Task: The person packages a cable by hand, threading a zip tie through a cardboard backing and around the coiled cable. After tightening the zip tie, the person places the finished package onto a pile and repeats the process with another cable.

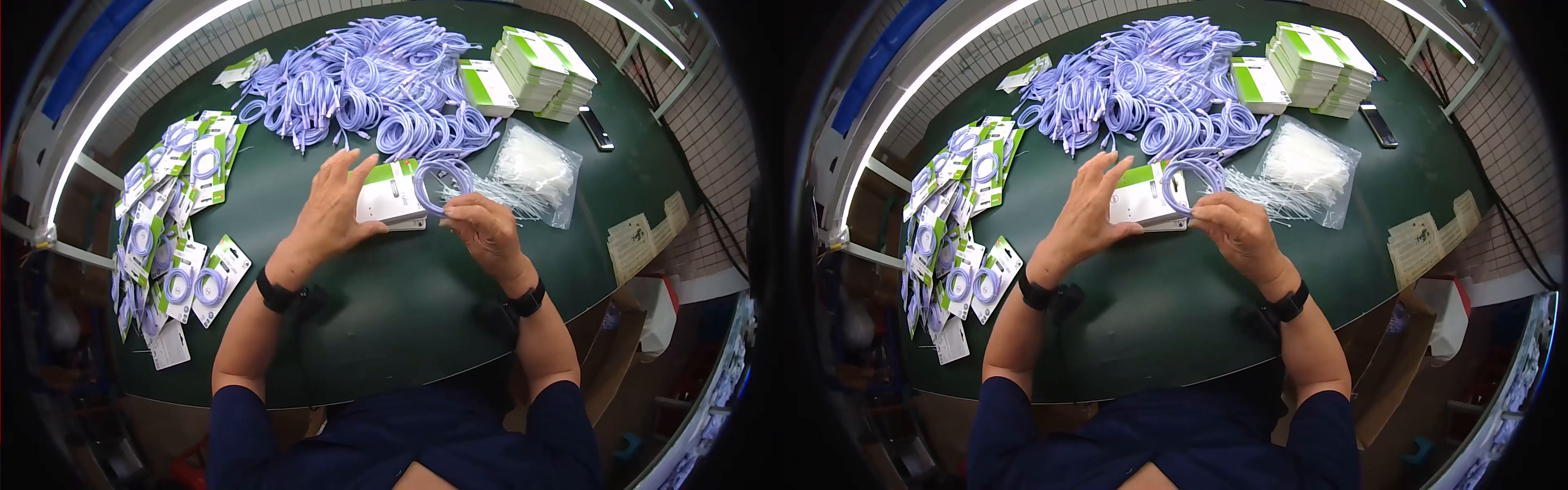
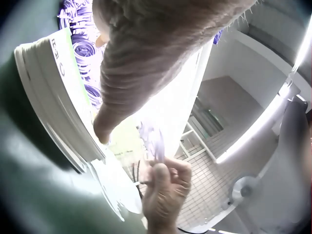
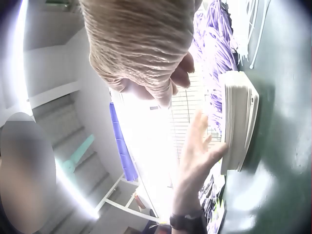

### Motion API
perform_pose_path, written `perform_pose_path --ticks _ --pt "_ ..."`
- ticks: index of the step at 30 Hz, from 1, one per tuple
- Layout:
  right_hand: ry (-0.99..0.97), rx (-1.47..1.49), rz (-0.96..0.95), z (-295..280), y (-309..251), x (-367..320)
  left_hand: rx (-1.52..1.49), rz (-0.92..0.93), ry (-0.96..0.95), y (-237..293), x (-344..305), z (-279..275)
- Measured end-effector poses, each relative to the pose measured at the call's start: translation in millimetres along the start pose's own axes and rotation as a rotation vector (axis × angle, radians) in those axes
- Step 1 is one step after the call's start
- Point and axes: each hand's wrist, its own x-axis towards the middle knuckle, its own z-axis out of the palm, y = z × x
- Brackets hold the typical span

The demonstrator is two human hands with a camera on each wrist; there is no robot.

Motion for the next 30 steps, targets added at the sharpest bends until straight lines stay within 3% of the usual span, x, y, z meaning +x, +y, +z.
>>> perform_pose_path --ticks 2,7,10,15,18,22,27,30 --pt "0.032 0.043 0.027 0.9 3.7 -1.5 0.198 -0.096 -0.136 -21.5 0.4 12.3" --pt "0.052 0.024 0.016 3.3 4.3 -4.1 0.085 -0.14 -0.355 -25.1 8.4 1.0" --pt "0.051 0.098 0.082 2.8 6.8 -5.7 -0.037 -0.117 -0.321 -31.5 2.5 -2.7" --pt "0.122 0.287 0.203 1.5 -0.1 -5.7 0.03 -0.035 -0.236 -37.5 -6.5 -9.9" --pt "0.193 0.357 0.249 0.4 -5.0 -4.3 0.136 0.214 0.074 -42.2 -9.3 -16.1" --pt "0.282 0.425 0.203 0.3 -16.5 -3.0 0.33 0.184 0.16 19.0 -33.4 -47.1" --pt "0.187 0.429 0.237 9.4 -46.1 2.1 0.223 0.194 -0.041 63.6 -82.4 -21.2" --pt "-0.084 0.134 -0.068 22.4 -58.9 2.4 0.18 0.152 -0.123 69.4 -88.3 -7.5"
